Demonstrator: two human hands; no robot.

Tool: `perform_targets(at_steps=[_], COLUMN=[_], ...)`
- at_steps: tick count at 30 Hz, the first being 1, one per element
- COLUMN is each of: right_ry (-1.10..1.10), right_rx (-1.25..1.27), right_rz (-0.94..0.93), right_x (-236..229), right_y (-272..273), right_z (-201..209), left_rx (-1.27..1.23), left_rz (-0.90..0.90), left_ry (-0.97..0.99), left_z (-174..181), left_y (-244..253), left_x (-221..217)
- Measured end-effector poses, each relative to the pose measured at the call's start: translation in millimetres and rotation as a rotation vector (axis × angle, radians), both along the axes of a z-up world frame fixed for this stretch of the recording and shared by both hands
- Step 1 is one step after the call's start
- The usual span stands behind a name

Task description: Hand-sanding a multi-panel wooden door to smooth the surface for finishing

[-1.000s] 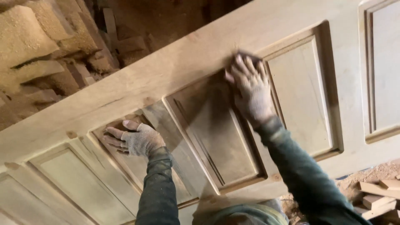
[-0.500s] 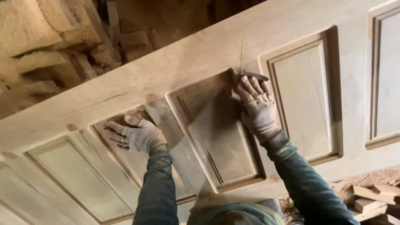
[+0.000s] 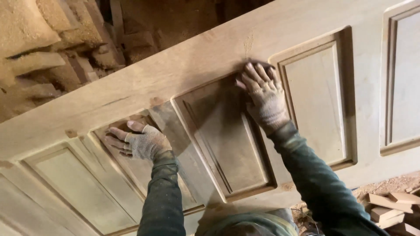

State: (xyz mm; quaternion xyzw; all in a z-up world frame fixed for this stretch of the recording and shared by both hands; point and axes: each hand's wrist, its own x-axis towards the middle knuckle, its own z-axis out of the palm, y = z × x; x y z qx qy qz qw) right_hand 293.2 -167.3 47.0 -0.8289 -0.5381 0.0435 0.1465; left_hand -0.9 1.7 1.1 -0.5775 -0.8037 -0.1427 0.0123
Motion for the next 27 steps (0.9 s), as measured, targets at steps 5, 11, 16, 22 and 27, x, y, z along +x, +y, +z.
perform_targets(at_steps=[5, 11, 16, 22, 27], right_ry=[0.034, 0.027, -0.039, -0.015, -0.037], right_rx=[0.039, -0.015, 0.057, 0.051, 0.098], right_rz=[-0.036, 0.011, -0.047, -0.058, -0.047], right_x=[19.3, -11.3, 22.2, -11.7, 32.7], right_y=[43.1, -18.1, 45.9, -20.5, 30.9], right_z=[-3.9, -14.9, -6.2, -9.9, -2.4], left_rx=[0.002, 0.006, 0.002, -0.014, -0.024], left_rz=[-0.046, 0.012, -0.045, 0.012, 0.037], left_ry=[0.01, 0.006, 0.008, 0.01, 0.098], left_z=[4.2, 4.3, 10.8, 6.3, 9.9], left_y=[-4.1, -2.0, -4.7, -1.3, 0.5], left_x=[-1.0, 1.6, 2.6, -0.6, 3.6])
